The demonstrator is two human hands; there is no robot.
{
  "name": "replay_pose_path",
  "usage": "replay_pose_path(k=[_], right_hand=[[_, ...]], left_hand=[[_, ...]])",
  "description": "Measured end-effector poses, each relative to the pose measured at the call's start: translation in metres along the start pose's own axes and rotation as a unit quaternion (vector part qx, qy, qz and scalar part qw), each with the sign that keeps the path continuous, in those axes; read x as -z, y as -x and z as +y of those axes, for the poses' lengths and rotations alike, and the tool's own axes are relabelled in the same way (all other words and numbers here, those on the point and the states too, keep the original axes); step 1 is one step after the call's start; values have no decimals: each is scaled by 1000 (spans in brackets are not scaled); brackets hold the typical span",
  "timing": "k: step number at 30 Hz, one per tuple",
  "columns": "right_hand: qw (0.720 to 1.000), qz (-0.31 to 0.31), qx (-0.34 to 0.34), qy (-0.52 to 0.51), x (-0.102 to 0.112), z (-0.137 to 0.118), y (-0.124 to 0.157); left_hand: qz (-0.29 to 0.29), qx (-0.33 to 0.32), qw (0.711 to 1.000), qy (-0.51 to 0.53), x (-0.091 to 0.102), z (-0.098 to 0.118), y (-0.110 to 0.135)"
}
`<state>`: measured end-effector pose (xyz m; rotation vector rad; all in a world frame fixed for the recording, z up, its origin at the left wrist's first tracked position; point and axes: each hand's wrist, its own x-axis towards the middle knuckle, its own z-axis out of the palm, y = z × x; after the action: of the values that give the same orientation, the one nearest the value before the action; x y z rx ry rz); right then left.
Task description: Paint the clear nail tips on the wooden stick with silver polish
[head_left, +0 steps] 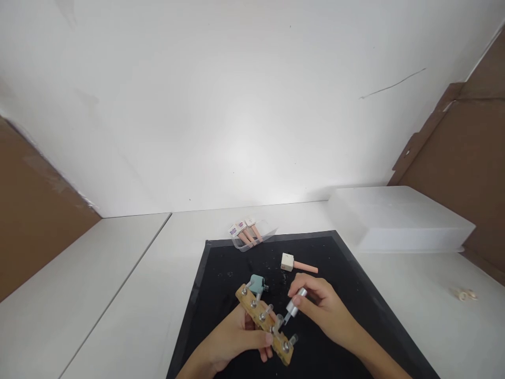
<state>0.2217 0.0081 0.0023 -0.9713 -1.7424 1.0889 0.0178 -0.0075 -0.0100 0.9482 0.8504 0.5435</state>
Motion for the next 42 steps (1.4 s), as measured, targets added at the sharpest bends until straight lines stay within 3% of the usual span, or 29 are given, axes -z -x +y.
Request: replay_pose_path(k=[2,6,9,12,15,22,28,31,37,42], right_hand=[[999,-2,-21,26,-1,1,-2],[995,56,-60,53,-1,8,-7],[996,72,-45,17,0,9,-6],[999,33,-11,-24,-3,4,-1],[1000,3,4,9,-7,2,3],[994,92,-39,33,-4,10,-3],[998,67,9,8,-6,2,0],[997,63,-13,47,-7,4,-1],[986,125,-59,98,-2,15,-9],[983,97,-83,135,-2,22,-13]], left_hand=[[-6,1,1000,3,0,0,0],[-13,-6,1000,9,2,-3,-1],[-11,-11,1000,15,1,-3,-1],[7,-8,1000,22,0,-1,0],[19,-4,999,30,0,3,0],[35,-3,998,44,1,-1,0],[40,-1,998,44,0,0,1],[44,0,998,48,0,1,0],[77,-19,994,79,2,-1,0],[117,-81,978,150,11,1,2]])
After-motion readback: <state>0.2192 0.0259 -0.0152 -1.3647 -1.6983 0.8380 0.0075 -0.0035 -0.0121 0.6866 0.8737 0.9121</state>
